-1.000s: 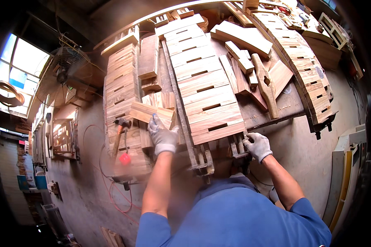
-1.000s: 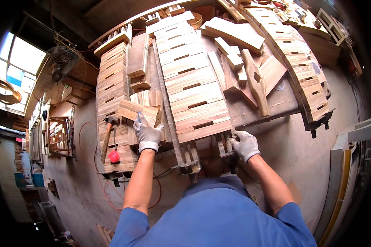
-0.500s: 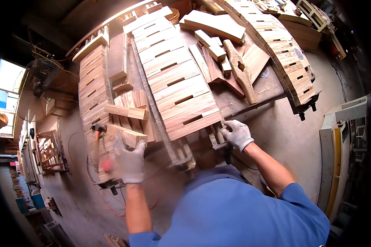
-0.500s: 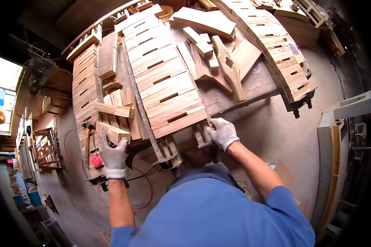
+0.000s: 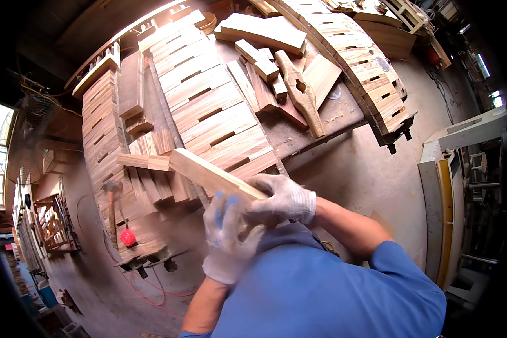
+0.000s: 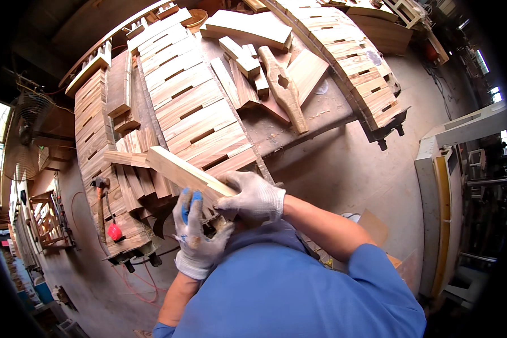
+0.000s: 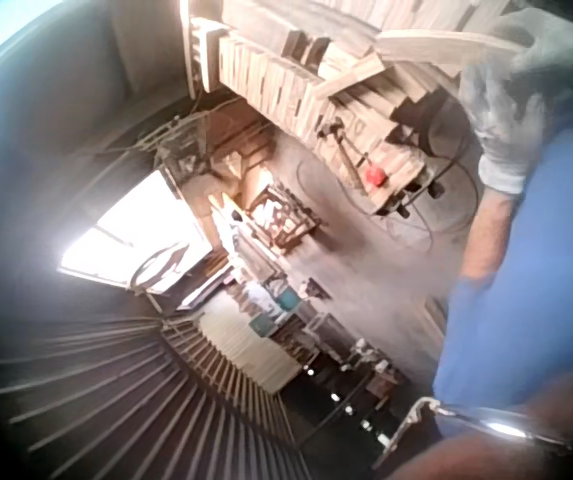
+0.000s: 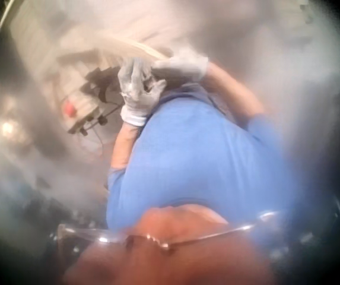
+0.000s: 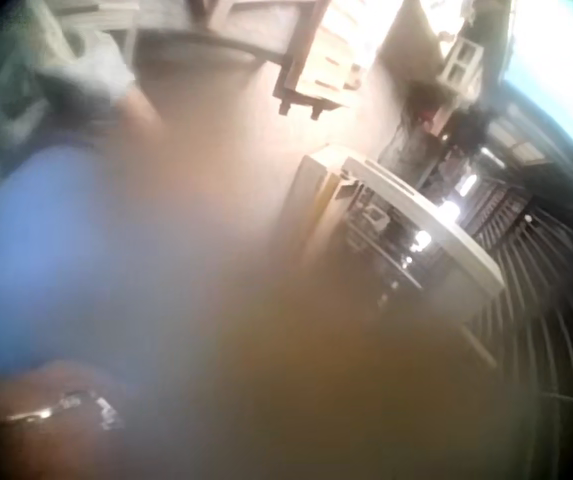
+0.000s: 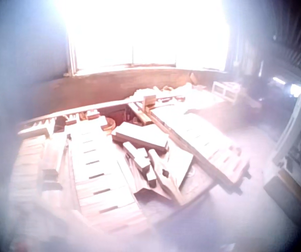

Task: The person applies glue to small wooden blocks and uses a nail gun to fasten them together on a workbench. They then move to a larger table to assemble these blocks into a wooden box structure, hammering them into place and stacking the finished units.

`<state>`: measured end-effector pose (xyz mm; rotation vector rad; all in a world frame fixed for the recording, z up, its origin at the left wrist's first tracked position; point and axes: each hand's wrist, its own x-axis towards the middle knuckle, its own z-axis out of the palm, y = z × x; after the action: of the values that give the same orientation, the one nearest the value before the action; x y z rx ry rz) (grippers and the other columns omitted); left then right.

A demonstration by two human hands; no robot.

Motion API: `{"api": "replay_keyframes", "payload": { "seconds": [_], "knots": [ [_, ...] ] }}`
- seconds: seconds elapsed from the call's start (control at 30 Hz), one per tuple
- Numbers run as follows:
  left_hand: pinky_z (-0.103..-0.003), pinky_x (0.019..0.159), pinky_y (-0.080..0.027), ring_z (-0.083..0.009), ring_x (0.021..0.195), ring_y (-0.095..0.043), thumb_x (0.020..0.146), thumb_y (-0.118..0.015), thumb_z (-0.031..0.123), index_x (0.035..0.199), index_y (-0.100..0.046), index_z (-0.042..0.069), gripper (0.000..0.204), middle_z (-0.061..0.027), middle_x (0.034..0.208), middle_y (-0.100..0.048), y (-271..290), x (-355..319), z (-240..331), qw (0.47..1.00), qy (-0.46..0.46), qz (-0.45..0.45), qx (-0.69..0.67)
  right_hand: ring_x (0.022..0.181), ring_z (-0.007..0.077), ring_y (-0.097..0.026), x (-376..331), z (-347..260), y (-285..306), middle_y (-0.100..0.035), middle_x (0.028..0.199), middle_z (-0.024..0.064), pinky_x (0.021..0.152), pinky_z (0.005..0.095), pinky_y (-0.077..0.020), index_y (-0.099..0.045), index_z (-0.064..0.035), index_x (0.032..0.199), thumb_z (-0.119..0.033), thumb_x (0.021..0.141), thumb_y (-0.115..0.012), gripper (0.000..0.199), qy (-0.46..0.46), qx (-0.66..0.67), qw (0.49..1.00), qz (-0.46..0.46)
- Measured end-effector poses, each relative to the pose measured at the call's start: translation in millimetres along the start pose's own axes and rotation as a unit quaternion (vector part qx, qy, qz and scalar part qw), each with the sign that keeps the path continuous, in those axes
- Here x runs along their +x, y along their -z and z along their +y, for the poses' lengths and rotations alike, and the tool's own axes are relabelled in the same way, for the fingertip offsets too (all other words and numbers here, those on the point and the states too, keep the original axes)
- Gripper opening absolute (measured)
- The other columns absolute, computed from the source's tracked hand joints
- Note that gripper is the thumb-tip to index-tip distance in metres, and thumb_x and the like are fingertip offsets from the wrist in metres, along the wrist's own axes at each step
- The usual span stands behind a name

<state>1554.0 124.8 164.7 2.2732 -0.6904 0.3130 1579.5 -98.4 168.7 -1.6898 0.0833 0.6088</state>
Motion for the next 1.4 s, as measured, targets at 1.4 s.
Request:
{"api": "replay_keyframes", "payload": {
  "seconds": [1.4],
  "knots": [
    [-0.037, 0.083, -0.059, -0.0223, 0.085, -0.077, 0.091, -0.086, 0.021, 0.116, -0.081, -0.005, 0.036, -0.0216, 0.099, -0.083, -40.7, -39.6, -166.7, 0.894, 0.381, -0.228, -0.062, 0.094, 0.0412, -0.076, 56.0, 132.3, 63.0, -0.077, 0.094, 0.021, 0.087, 0.0497, -0.0605, -0.083, -0.0146, 0.096, -0.038, 0.082, -0.076, 0.028, -0.106, -0.453, 0.881, 0.088]
  ]
}}
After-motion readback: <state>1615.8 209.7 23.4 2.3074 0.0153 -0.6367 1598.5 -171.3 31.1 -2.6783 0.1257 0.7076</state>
